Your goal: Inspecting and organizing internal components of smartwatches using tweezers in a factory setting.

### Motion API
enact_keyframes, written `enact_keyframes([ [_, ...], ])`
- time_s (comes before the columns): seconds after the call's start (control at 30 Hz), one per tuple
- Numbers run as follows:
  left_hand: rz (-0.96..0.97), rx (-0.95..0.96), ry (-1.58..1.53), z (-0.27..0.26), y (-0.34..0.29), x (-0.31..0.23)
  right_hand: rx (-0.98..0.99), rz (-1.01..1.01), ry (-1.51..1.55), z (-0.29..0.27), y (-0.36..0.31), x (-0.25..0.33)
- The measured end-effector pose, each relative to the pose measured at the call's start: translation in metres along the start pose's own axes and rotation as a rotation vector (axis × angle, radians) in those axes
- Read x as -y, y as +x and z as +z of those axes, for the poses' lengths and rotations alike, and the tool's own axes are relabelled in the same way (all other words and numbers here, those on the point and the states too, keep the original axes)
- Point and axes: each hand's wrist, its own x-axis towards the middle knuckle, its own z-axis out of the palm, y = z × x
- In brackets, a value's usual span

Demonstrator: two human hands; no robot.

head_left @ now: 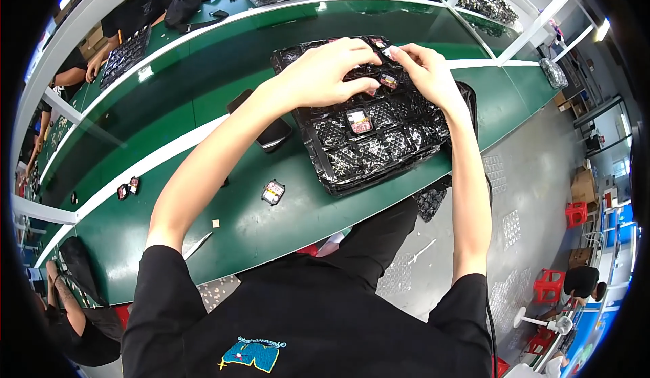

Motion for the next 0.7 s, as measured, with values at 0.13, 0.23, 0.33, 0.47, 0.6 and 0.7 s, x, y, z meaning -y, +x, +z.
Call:
enact_keyframes([
  [0.13,0.04,-0.015,-0.065,-0.017,-0.023,-0.03,0.06,0.004,0.048,-0.003,-0.008,-0.006],
  [0.23,0.022,-0.172,-0.047,-0.048,-0.063,-0.041,-0.008,-0.009,0.157,-0.009,-0.019,-0.001],
  [0.33,-0.229,-0.185,-0.006,-0.081,-0.125,-0.041,-0.222,-0.1,0.229,-0.012,-0.057,0.022],
  [0.47,-0.571,0.044,0.087,-0.111,-0.218,-0.026,0.041,-0.194,0.558,0.011,-0.17,0.112],
  [0.6,-0.69,0.279,0.191,-0.104,-0.267,-0.029,0.202,-0.459,0.079,0.11,-0.217,0.135],
  [0.7,-0.805,0.266,0.116,-0.092,-0.268,-0.027,0.163,-0.333,-0.096,0.167,-0.207,0.124],
])
